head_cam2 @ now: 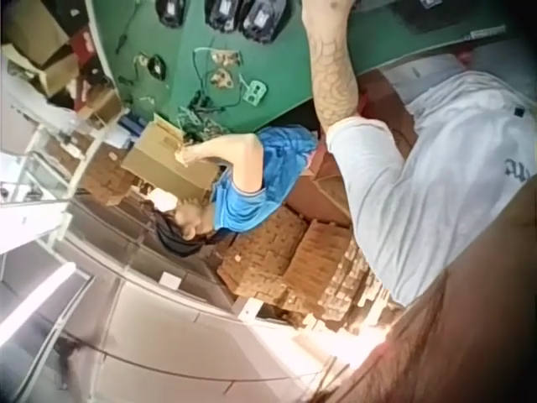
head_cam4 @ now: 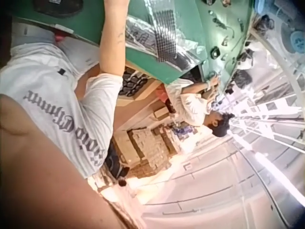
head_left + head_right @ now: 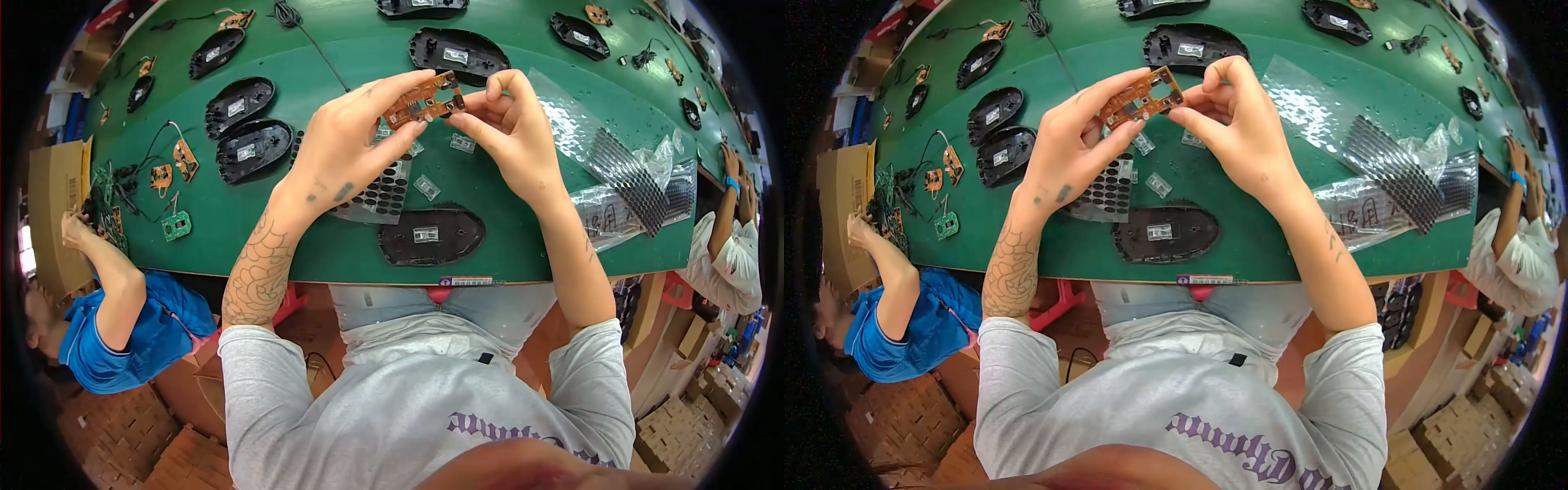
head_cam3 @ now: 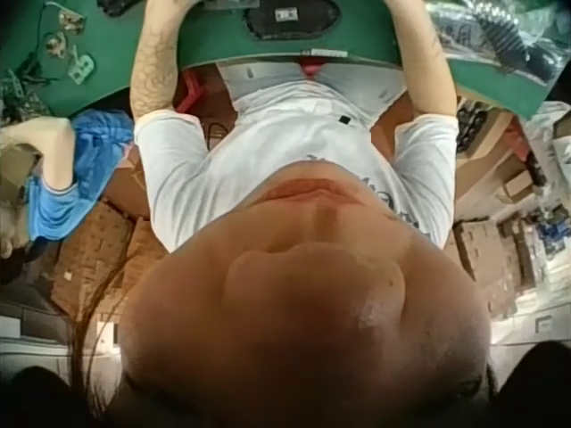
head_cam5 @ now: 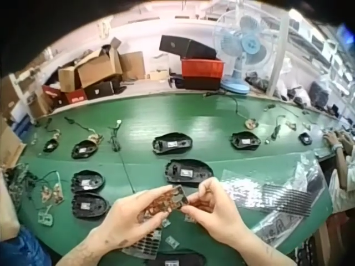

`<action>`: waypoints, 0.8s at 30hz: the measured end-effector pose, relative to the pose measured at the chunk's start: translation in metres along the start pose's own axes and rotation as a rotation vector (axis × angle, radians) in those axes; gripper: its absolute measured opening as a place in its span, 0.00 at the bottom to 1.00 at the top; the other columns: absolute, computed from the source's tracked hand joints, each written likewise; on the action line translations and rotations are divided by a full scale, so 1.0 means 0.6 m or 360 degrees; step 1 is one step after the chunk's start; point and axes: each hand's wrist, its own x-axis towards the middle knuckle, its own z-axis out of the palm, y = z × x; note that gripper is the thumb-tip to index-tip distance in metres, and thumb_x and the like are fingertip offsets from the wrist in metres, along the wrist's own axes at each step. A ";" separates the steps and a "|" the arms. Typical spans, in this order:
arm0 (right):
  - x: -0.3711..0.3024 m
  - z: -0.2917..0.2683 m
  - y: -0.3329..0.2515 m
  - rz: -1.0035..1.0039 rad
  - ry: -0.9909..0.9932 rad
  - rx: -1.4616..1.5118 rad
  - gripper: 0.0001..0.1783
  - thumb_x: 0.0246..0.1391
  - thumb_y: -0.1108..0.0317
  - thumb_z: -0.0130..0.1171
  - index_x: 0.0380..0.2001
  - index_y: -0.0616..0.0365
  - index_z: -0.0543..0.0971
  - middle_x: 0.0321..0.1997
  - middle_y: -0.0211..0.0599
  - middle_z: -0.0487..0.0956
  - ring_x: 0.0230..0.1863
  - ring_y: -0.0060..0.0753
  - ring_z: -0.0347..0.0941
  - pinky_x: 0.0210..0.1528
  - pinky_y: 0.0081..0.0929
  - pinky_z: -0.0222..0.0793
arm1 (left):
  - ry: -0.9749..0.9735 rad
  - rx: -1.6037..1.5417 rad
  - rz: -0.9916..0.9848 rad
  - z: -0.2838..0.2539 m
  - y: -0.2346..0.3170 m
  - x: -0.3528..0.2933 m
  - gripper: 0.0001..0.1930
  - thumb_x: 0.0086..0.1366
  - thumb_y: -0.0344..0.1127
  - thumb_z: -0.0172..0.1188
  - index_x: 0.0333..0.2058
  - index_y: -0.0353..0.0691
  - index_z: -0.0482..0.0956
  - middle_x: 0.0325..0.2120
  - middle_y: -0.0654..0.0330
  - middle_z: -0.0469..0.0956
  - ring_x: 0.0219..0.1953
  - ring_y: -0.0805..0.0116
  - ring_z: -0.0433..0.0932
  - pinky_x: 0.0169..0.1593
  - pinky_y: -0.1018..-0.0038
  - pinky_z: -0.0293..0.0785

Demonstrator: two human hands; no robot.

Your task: The person assembles electronic components by hand, placing them into plastic housings and onto circuit boards.

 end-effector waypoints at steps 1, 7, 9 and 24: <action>0.000 -0.001 -0.002 0.0021 -0.0021 0.0004 0.20 0.52 0.80 0.62 0.37 0.54 0.61 0.37 0.40 0.80 0.38 0.28 0.78 0.41 0.20 0.73 | 0.0008 -0.0002 0.0010 0.001 -0.002 0.000 0.26 0.55 0.28 0.63 0.56 0.45 0.75 0.41 0.59 0.82 0.29 0.69 0.76 0.34 0.76 0.73; 0.001 -0.002 -0.002 0.0011 -0.0023 0.0098 0.20 0.52 0.80 0.63 0.35 0.54 0.60 0.35 0.39 0.80 0.36 0.25 0.78 0.38 0.17 0.72 | 0.0040 -0.0102 -0.0023 -0.001 -0.005 0.000 0.27 0.56 0.26 0.64 0.57 0.45 0.75 0.37 0.65 0.80 0.22 0.80 0.60 0.25 0.84 0.58; 0.001 -0.002 -0.001 -0.0006 -0.0009 0.0126 0.20 0.52 0.79 0.63 0.35 0.54 0.60 0.34 0.37 0.81 0.35 0.23 0.77 0.36 0.16 0.71 | 0.0045 -0.0134 -0.0040 0.000 -0.005 0.000 0.27 0.57 0.25 0.64 0.57 0.45 0.75 0.36 0.67 0.80 0.19 0.83 0.55 0.22 0.87 0.53; 0.000 0.000 0.001 0.0017 0.0039 0.0150 0.22 0.49 0.80 0.65 0.33 0.53 0.60 0.33 0.39 0.81 0.33 0.22 0.77 0.33 0.14 0.72 | 0.0057 -0.0131 0.0108 0.009 -0.008 -0.004 0.27 0.59 0.27 0.64 0.58 0.44 0.74 0.36 0.65 0.80 0.21 0.82 0.58 0.24 0.86 0.57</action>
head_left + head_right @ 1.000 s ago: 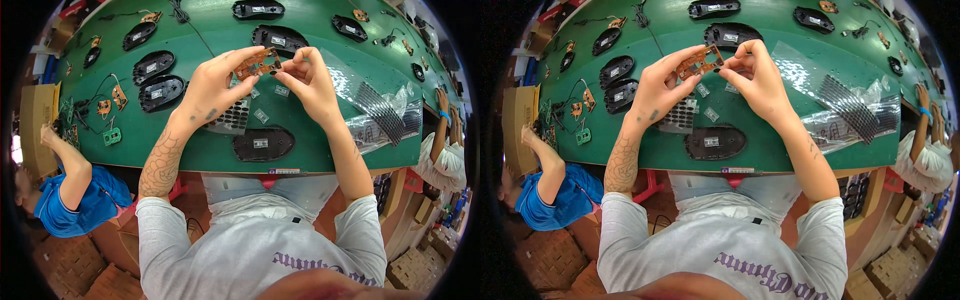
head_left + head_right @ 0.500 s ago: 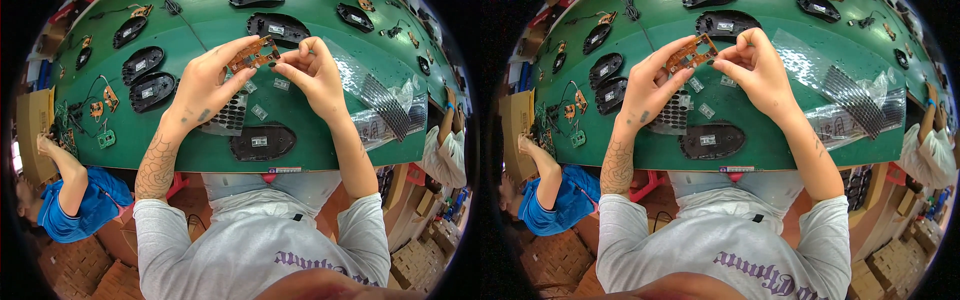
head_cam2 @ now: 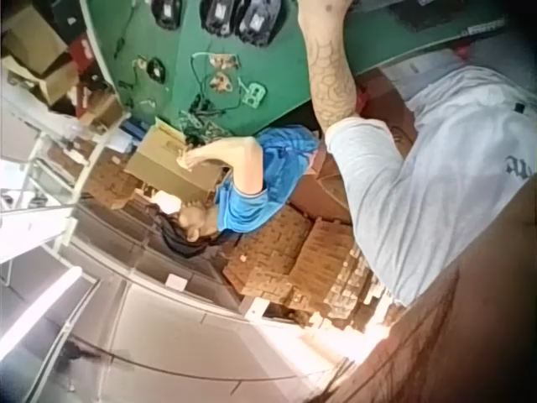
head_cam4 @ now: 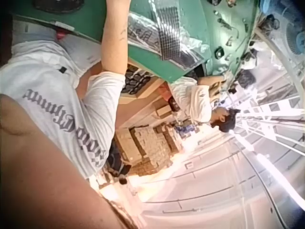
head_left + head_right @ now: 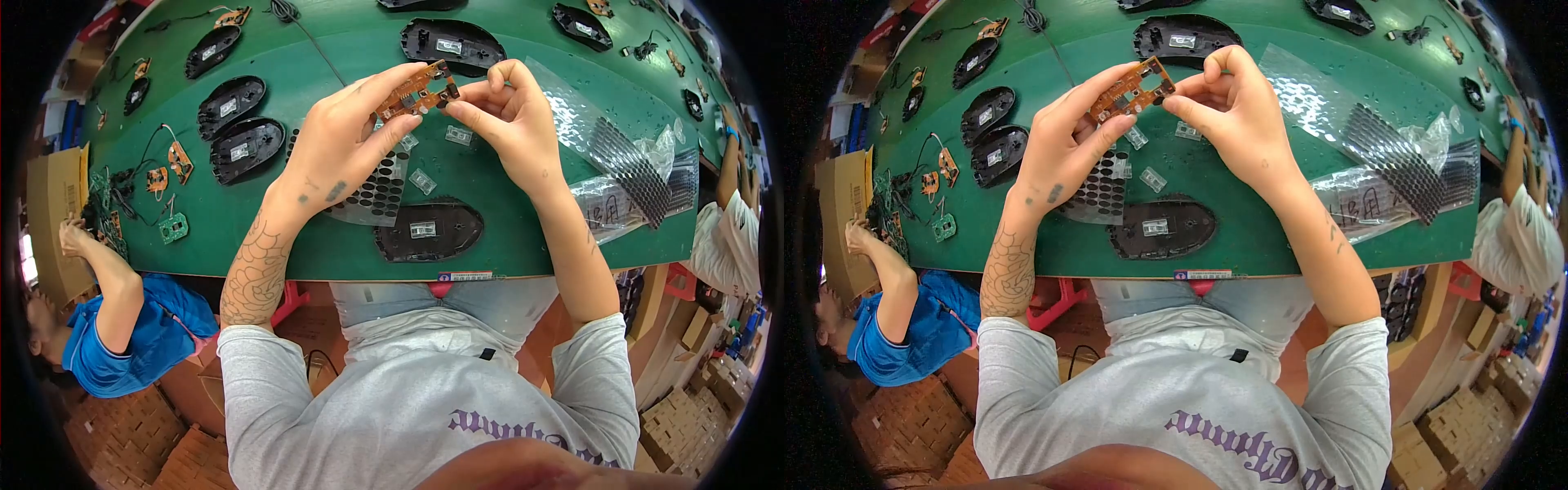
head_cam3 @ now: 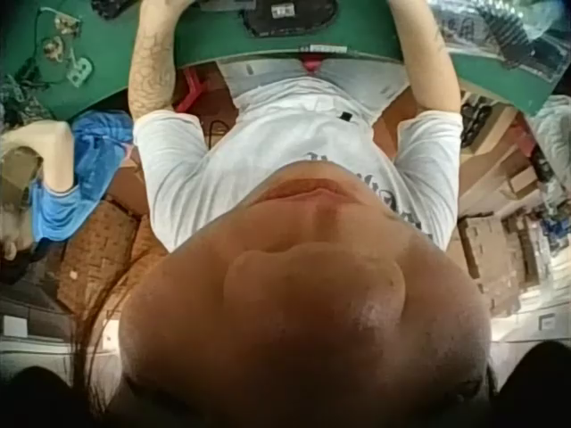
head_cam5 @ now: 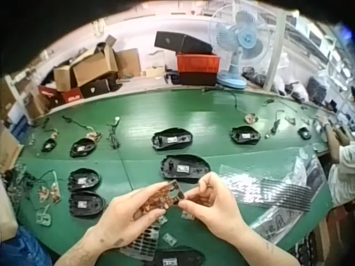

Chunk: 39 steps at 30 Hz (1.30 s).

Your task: The person assembles electronic components by hand, placing them into plastic housings and onto circuit boards.

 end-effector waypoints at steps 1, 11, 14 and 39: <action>0.000 0.000 0.000 -0.0003 0.0012 0.0007 0.22 0.49 0.81 0.65 0.33 0.53 0.60 0.33 0.39 0.81 0.33 0.22 0.77 0.33 0.14 0.72 | -0.0025 0.0008 -0.0032 -0.002 0.003 0.001 0.26 0.59 0.28 0.64 0.58 0.44 0.73 0.37 0.63 0.80 0.23 0.79 0.62 0.26 0.83 0.61; -0.002 0.002 0.006 0.0022 0.0088 0.0041 0.23 0.48 0.81 0.65 0.30 0.52 0.59 0.33 0.41 0.82 0.31 0.23 0.77 0.32 0.15 0.73 | -0.0044 0.0022 -0.0039 0.000 0.001 -0.002 0.26 0.59 0.28 0.64 0.58 0.44 0.73 0.36 0.65 0.79 0.22 0.81 0.60 0.25 0.86 0.58; -0.004 0.005 0.005 0.0043 0.0138 0.0036 0.22 0.47 0.81 0.65 0.29 0.52 0.60 0.32 0.40 0.82 0.31 0.23 0.77 0.31 0.15 0.73 | -0.0038 0.0037 -0.0027 0.003 0.002 -0.002 0.26 0.59 0.28 0.64 0.58 0.44 0.73 0.36 0.64 0.79 0.22 0.81 0.60 0.25 0.86 0.59; -0.005 0.030 0.005 -0.0208 0.0139 -0.0057 0.15 0.51 0.72 0.63 0.44 0.59 0.78 0.39 0.33 0.82 0.37 0.20 0.76 0.40 0.16 0.70 | -0.0061 -0.0425 -0.0269 -0.004 0.005 0.001 0.25 0.62 0.27 0.61 0.59 0.42 0.72 0.38 0.60 0.80 0.25 0.80 0.70 0.28 0.84 0.66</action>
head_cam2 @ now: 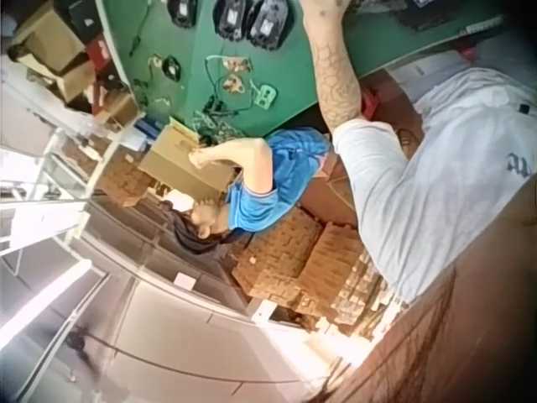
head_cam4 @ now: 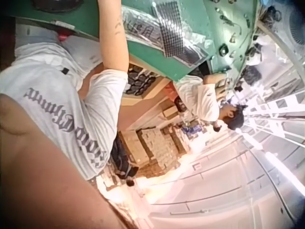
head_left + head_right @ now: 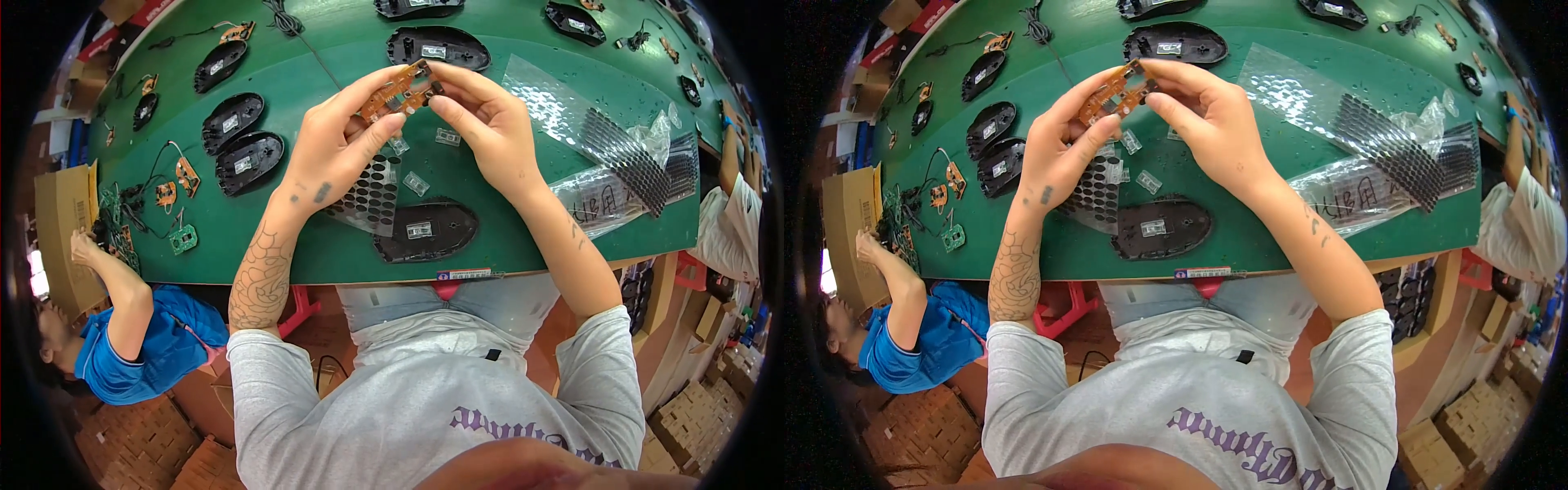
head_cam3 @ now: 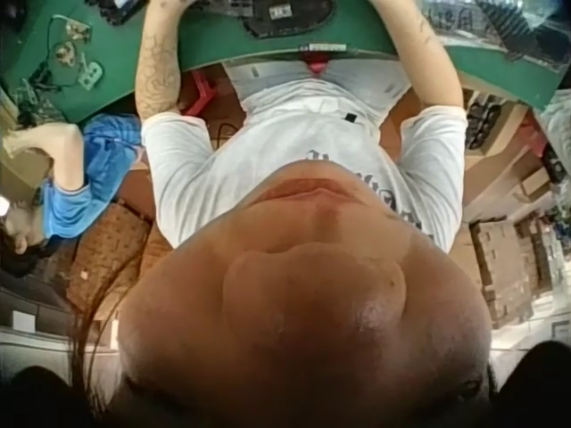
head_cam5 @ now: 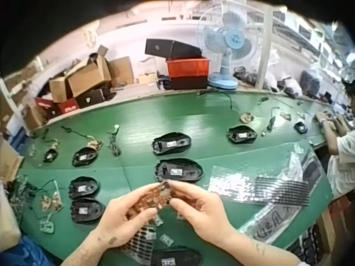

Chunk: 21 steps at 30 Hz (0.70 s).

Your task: The person assembles electronic components by hand, placing them into plastic housings and onto circuit boards.

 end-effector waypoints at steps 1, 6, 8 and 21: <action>0.000 0.000 0.000 -0.0002 -0.0002 0.0004 0.15 0.51 0.72 0.63 0.44 0.59 0.78 0.39 0.33 0.82 0.37 0.20 0.76 0.40 0.16 0.70 | 0.0002 0.0005 0.0000 0.001 0.001 0.000 0.25 0.62 0.27 0.61 0.59 0.42 0.72 0.38 0.60 0.80 0.25 0.80 0.70 0.28 0.84 0.66; 0.001 -0.008 -0.007 -0.0259 0.0248 -0.0062 0.12 0.52 0.72 0.61 0.41 0.60 0.81 0.35 0.33 0.83 0.33 0.21 0.75 0.36 0.14 0.69 | 0.0056 0.0086 -0.0019 0.006 0.009 0.002 0.25 0.63 0.27 0.60 0.59 0.42 0.71 0.38 0.60 0.81 0.26 0.81 0.70 0.28 0.85 0.67; -0.006 -0.019 -0.022 -0.0079 0.0074 -0.0210 0.10 0.52 0.72 0.60 0.39 0.60 0.82 0.32 0.32 0.82 0.30 0.21 0.75 0.34 0.14 0.68 | 0.0157 0.0131 0.0004 0.004 0.009 0.001 0.24 0.63 0.27 0.61 0.59 0.42 0.71 0.38 0.60 0.81 0.26 0.81 0.71 0.28 0.85 0.67; -0.005 -0.026 -0.036 0.0380 -0.0315 -0.0251 0.06 0.51 0.72 0.60 0.31 0.63 0.82 0.24 0.31 0.81 0.23 0.20 0.70 0.27 0.19 0.66 | 0.0541 0.0284 0.0391 0.006 -0.009 0.013 0.24 0.63 0.29 0.61 0.58 0.43 0.72 0.38 0.61 0.82 0.28 0.78 0.75 0.31 0.82 0.71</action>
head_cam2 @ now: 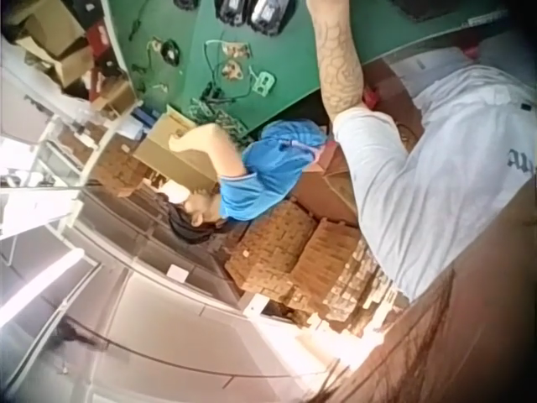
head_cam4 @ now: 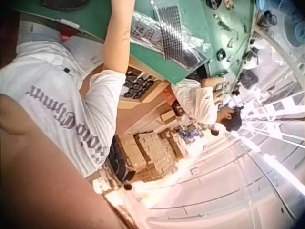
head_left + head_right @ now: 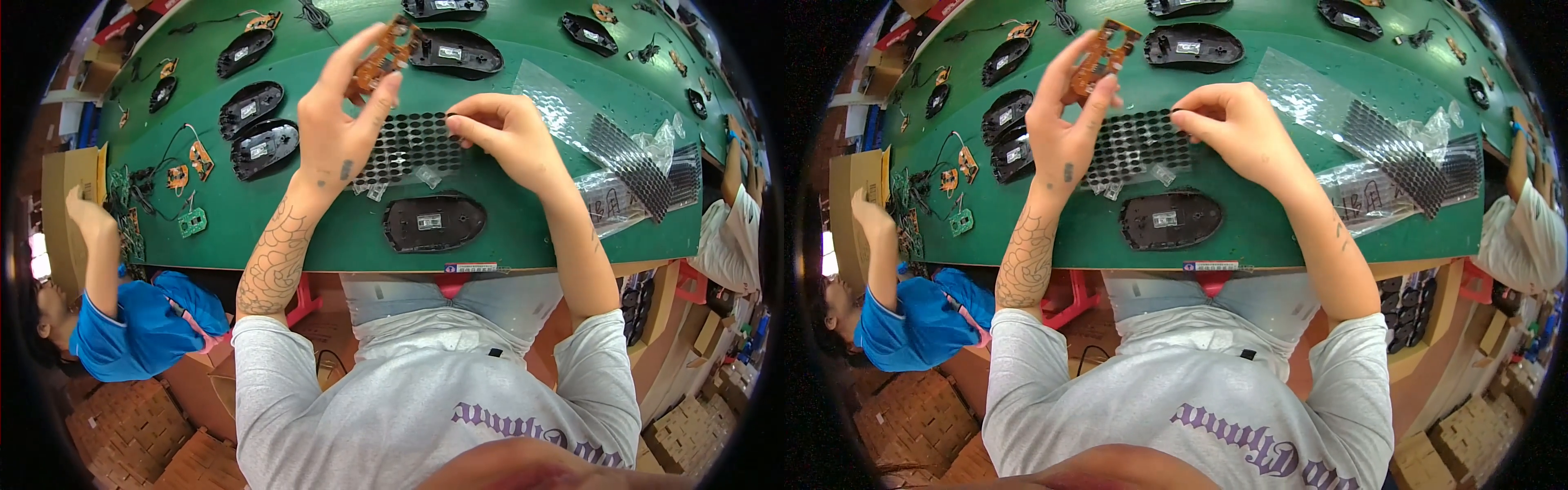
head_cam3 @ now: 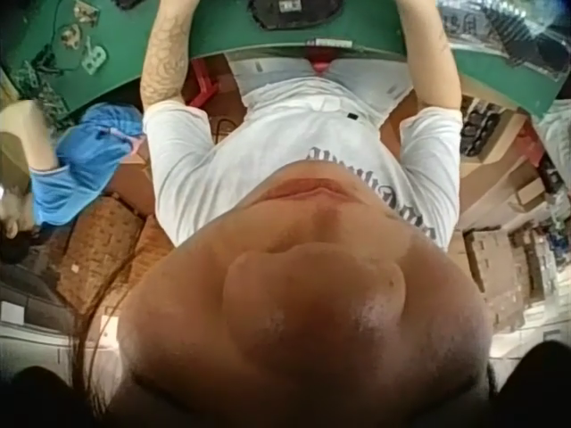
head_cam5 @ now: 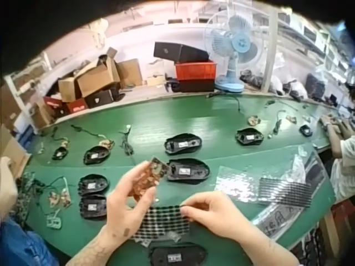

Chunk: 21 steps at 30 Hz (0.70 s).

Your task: The person assembles electronic components by hand, placing them into plastic housings and onto circuit boards.

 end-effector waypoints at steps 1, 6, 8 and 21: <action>0.000 -0.008 0.000 0.0009 0.0059 -0.0192 0.06 0.50 0.72 0.61 0.31 0.64 0.82 0.23 0.30 0.80 0.22 0.20 0.69 0.27 0.19 0.65 | 0.0033 -0.0045 0.0028 -0.002 0.000 0.004 0.23 0.63 0.28 0.61 0.58 0.42 0.71 0.39 0.60 0.81 0.29 0.78 0.75 0.32 0.82 0.72; -0.008 -0.035 -0.009 0.0034 0.0209 -0.0949 0.06 0.49 0.73 0.64 0.31 0.64 0.81 0.22 0.29 0.77 0.21 0.22 0.69 0.27 0.18 0.65 | 0.0035 -0.0152 0.0063 0.013 0.007 0.006 0.23 0.64 0.28 0.59 0.58 0.42 0.71 0.41 0.59 0.81 0.31 0.75 0.78 0.36 0.81 0.74; -0.011 -0.039 -0.015 0.0022 0.0167 -0.1280 0.06 0.47 0.74 0.64 0.31 0.63 0.82 0.25 0.29 0.78 0.23 0.24 0.70 0.28 0.20 0.66 | -0.0190 -0.0074 -0.0029 0.038 0.010 -0.004 0.23 0.63 0.29 0.61 0.57 0.45 0.72 0.39 0.61 0.82 0.31 0.74 0.78 0.35 0.79 0.74; 0.056 -0.125 -0.005 -0.0847 -0.0723 -0.1309 0.04 0.48 0.76 0.61 0.30 0.58 0.81 0.36 0.31 0.77 0.32 0.36 0.72 0.37 0.30 0.70 | -0.0497 -0.0213 -0.0283 0.064 -0.018 -0.013 0.22 0.63 0.31 0.60 0.56 0.45 0.72 0.38 0.61 0.83 0.30 0.73 0.79 0.34 0.78 0.74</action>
